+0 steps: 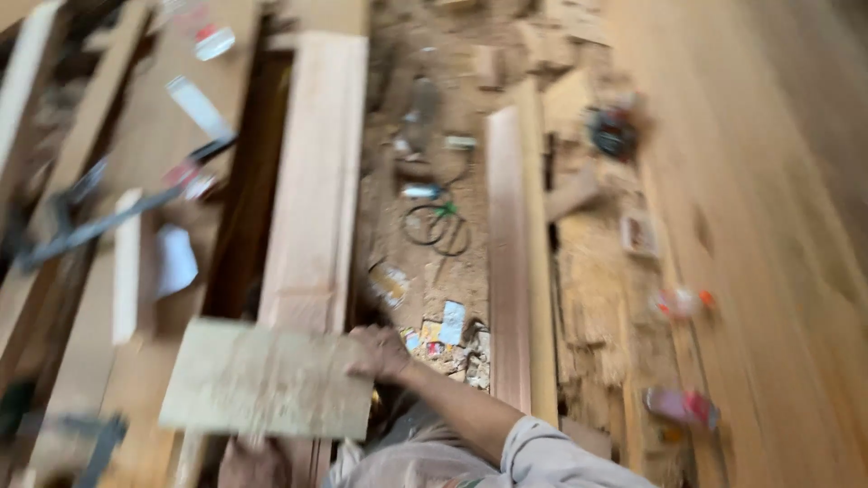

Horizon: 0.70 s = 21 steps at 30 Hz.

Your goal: Adjusting bar clamps on wooden boards and marking them with a pencil and square in a workshop.

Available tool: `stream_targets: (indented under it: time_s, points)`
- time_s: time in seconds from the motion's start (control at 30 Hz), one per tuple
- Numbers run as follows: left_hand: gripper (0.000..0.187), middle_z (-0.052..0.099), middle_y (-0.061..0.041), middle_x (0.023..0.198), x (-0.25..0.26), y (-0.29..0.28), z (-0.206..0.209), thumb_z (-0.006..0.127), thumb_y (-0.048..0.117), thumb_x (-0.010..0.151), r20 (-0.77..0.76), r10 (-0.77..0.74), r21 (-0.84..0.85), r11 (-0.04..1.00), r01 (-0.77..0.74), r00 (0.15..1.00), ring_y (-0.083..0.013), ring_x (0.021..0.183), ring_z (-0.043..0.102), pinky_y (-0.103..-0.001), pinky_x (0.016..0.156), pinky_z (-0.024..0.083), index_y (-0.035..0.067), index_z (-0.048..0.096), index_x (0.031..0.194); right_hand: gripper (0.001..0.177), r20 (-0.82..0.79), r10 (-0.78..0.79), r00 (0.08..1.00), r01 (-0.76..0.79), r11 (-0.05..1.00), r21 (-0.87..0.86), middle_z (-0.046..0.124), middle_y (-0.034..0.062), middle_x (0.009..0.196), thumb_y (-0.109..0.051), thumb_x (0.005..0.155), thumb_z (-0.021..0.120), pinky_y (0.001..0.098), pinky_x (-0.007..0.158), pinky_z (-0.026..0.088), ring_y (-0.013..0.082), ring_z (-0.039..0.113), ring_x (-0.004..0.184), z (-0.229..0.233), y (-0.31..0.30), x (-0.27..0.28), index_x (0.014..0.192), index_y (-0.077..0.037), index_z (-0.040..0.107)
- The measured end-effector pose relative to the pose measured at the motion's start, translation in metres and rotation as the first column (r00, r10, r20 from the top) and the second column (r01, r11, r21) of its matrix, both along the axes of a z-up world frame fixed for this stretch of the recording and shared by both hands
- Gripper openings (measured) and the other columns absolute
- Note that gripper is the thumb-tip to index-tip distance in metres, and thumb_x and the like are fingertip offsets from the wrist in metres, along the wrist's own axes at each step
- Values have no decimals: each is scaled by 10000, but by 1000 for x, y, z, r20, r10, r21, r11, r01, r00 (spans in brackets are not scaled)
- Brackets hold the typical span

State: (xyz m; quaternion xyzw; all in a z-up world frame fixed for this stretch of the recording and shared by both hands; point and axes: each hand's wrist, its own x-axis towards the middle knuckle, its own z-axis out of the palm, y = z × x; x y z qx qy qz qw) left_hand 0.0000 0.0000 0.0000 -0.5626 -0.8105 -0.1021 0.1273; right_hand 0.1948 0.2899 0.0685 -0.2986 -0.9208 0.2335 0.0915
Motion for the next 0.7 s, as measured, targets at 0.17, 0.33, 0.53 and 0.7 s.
stream_targets:
  time_s: [0.17, 0.33, 0.53, 0.7]
  points:
    - [499, 734, -182, 1094, 33, 24, 57, 598, 460, 881, 400, 751, -285, 647, -707, 526, -367, 1059, 699, -481, 894, 513, 101, 670, 1220, 718, 305, 75, 949, 18, 957, -291, 691, 156, 1160, -748, 785, 630, 489, 926, 514, 377, 659, 1090, 12, 28, -17, 1203, -164, 631]
    - [677, 582, -148, 1415, 43, 20, 34, 530, 547, 954, 463, 773, -358, 611, -706, 434, -335, 1332, 545, -488, 1100, 362, 194, 425, 1523, 728, 494, 175, 851, 97, 874, -476, 711, 234, 1187, -755, 846, 636, 505, 1053, 518, 413, 659, 1204, 22, 44, -32, 1241, -143, 624]
    - [679, 576, -73, 1341, 47, 21, 8, 388, 663, 948, 380, 798, -322, 587, -743, 467, -268, 1270, 567, -455, 1101, 344, 248, 387, 1485, 704, 391, 98, 915, 81, 905, -417, 726, 259, 923, -749, 906, 573, 536, 910, 548, 456, 708, 991, 27, 48, -26, 875, -56, 694]
    - [754, 566, -62, 1331, 48, 22, 5, 313, 765, 930, 384, 805, -369, 583, -723, 453, -277, 1267, 554, -461, 1127, 325, 261, 375, 1486, 567, 167, -77, 983, 158, 818, -553, 690, 236, 741, -619, 900, 715, 534, 728, 526, 385, 707, 765, 5, 71, -46, 855, -53, 711]
